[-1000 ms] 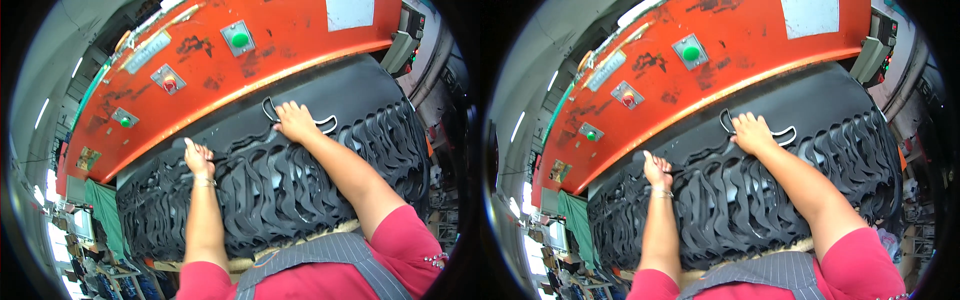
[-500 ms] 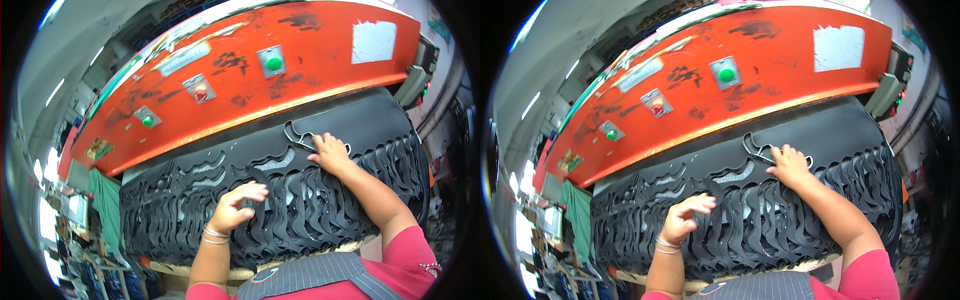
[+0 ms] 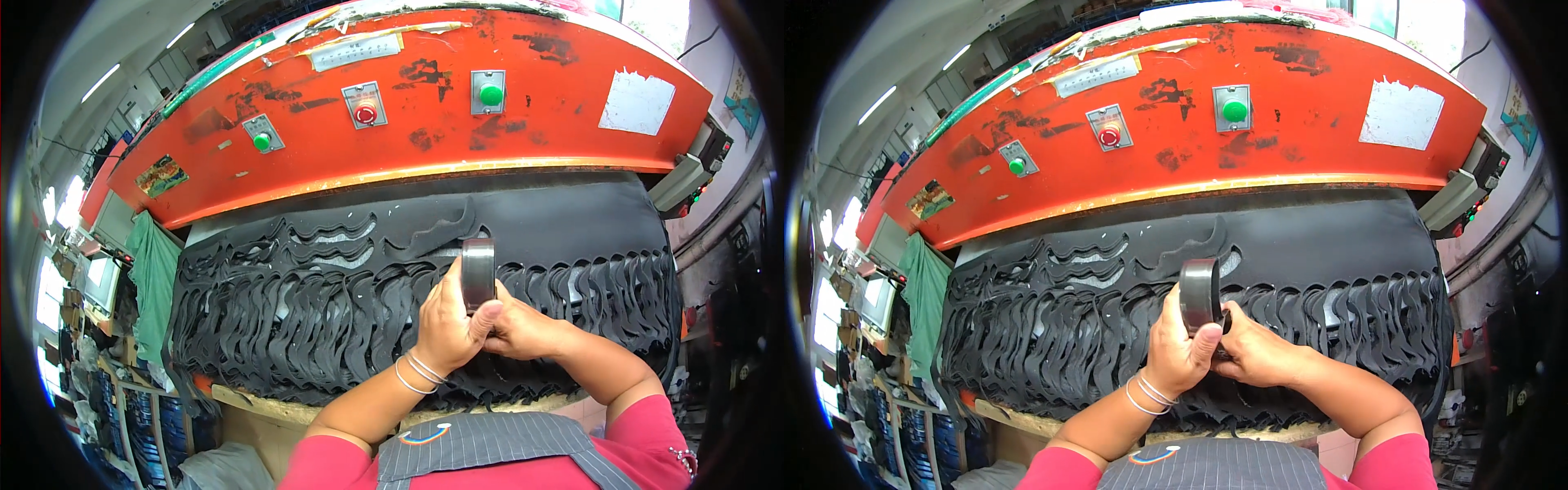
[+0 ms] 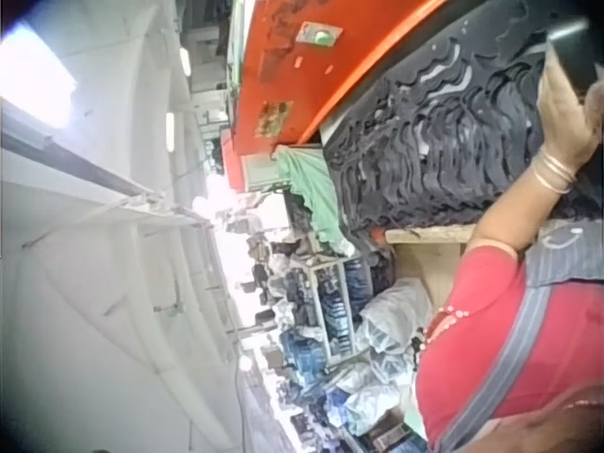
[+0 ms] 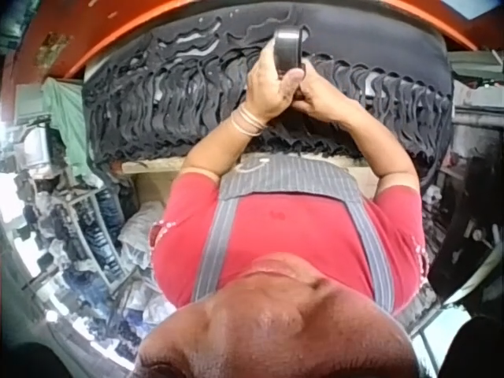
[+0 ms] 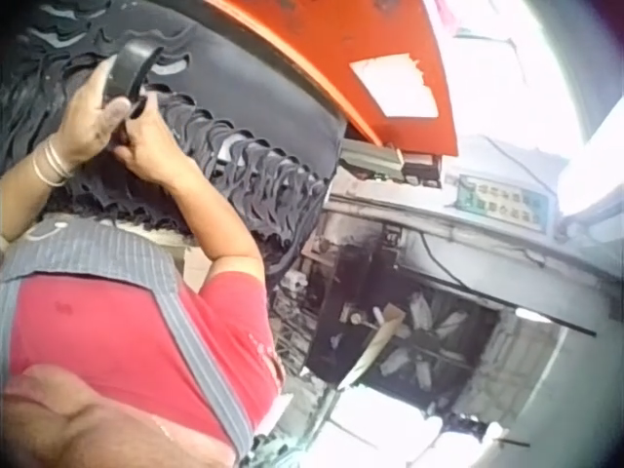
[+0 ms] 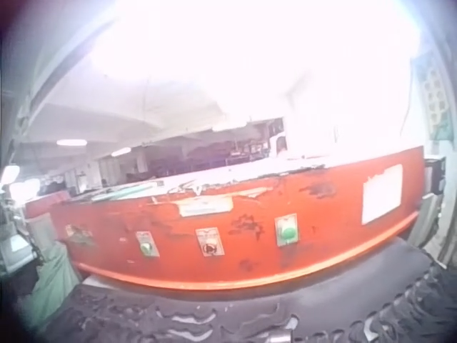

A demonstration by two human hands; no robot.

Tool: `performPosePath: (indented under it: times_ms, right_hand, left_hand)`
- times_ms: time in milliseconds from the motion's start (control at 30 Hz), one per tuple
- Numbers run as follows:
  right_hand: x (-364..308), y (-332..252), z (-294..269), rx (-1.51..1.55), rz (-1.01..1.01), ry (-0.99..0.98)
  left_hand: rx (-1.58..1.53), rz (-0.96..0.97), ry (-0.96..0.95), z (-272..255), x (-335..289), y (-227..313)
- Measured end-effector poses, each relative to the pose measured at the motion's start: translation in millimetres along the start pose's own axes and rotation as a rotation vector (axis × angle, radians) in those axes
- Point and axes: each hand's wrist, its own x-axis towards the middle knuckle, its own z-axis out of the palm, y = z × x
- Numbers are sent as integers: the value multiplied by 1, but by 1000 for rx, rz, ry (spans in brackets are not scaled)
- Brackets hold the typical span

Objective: Cutting and trimming shoe components from a sheet of material using a hydraulic die press and scissors.

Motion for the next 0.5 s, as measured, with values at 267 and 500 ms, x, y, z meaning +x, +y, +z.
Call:
performPosePath:
  times_ms: [267, 500]
  right_hand:
    - [-3, 16, -66, -457, 94, 392]
    - [73, 92, -86, -548, 117, 216]
  left_hand:
    - [844, -239, -173, -123, 10, -17]
    - [621, 67, -351, -96, 41, -95]
